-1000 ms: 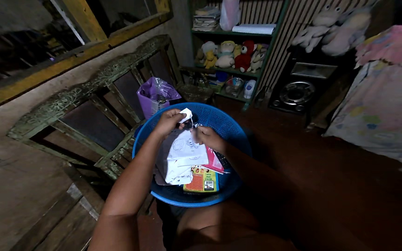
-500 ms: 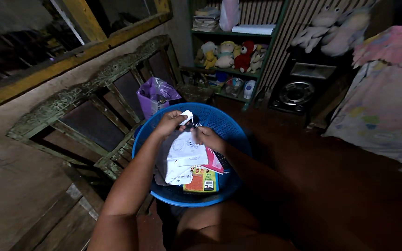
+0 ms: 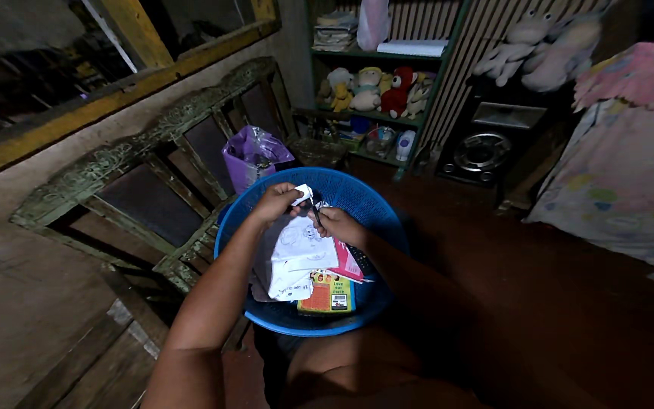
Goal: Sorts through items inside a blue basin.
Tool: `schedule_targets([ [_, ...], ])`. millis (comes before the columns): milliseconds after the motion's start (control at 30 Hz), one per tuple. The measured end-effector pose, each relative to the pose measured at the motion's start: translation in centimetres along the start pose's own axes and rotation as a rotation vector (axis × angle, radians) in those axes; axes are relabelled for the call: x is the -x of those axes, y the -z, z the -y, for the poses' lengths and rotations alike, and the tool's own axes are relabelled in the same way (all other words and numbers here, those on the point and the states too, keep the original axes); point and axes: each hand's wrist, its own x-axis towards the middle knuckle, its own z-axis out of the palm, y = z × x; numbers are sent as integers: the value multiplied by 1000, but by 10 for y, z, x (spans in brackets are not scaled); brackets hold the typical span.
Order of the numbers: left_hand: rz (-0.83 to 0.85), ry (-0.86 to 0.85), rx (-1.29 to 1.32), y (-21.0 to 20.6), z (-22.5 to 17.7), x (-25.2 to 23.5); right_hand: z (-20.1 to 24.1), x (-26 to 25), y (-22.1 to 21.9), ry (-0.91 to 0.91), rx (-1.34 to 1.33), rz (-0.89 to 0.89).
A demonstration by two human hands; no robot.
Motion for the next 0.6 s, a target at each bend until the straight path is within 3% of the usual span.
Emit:
schedule_targets([
  [400, -80, -12, -18, 10, -3, -3, -3, 0, 3, -37, -43, 8],
  [600, 56, 40, -40, 15, -5, 1, -7, 0, 3, 4, -59, 60],
])
